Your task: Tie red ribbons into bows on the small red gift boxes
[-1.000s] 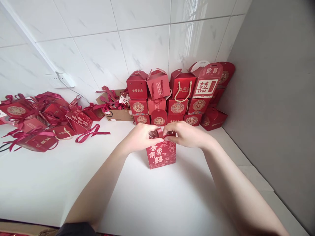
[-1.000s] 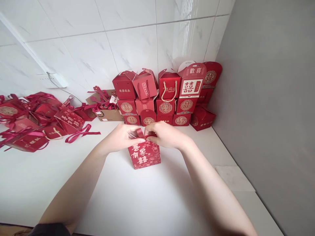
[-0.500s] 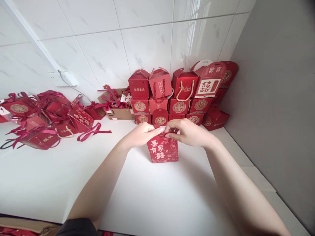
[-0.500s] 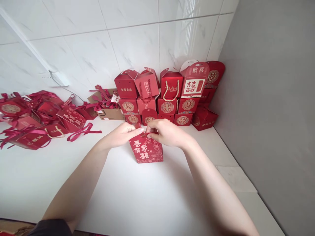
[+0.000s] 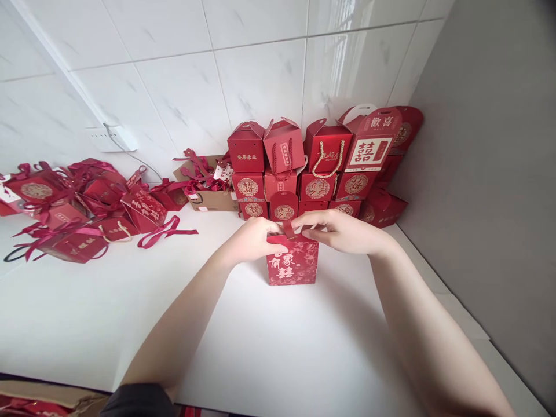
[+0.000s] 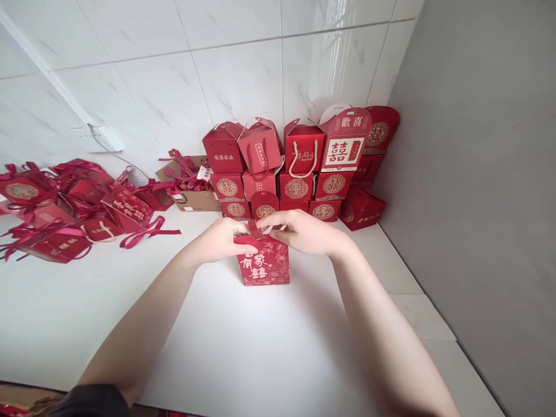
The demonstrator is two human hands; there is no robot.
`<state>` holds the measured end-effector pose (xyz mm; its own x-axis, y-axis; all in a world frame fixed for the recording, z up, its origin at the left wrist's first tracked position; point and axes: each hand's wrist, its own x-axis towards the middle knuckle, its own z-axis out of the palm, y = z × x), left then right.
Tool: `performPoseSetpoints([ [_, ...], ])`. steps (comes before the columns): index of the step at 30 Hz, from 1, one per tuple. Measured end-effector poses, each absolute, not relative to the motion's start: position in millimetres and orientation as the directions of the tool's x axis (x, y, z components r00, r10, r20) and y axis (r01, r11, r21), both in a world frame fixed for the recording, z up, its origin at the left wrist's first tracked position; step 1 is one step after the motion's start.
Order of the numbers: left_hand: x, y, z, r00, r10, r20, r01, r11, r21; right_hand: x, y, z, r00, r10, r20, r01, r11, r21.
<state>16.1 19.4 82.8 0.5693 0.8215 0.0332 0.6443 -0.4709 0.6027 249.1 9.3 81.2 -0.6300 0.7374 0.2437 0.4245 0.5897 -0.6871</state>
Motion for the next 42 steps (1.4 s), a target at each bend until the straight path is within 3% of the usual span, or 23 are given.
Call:
performPoseSetpoints([
  [10,15.2,21.7,83.8,0.584,0.812,0.012,0.645,-0.473,0.600,267.0,5.5,84.2,-0.624,0.779,0.061,0.539,0.486,-0.687],
  [16,14.2,19.7,86.1,0.579,0.815,0.004,0.655,-0.469,0.592,260.4,1.6,92.4,-0.627,0.766,0.140,0.481,0.523,-0.704],
  [22,18.1,14.6,87.3,0.595,0.802,0.048,0.544,-0.446,0.711,259.4,-1.0,96.5,-0.547,0.823,0.152,0.593,0.509,-0.624],
  [26,20.3,13.7,87.8,0.573,0.814,0.091,0.591,-0.488,0.643,251.7,1.5,91.6,-0.626,0.768,0.134,0.565,0.565,-0.601],
  [36,22.2,7.5,91.3,0.595,0.795,0.118,0.559,-0.514,0.651,234.9,5.7,80.1,-0.637,0.750,0.179,0.574,0.616,-0.539],
  [42,17.7,8.6,91.7,0.652,0.747,0.130,0.630,-0.629,0.455,230.6,3.7,80.6,-0.657,0.707,0.261,0.555,0.688,-0.468],
])
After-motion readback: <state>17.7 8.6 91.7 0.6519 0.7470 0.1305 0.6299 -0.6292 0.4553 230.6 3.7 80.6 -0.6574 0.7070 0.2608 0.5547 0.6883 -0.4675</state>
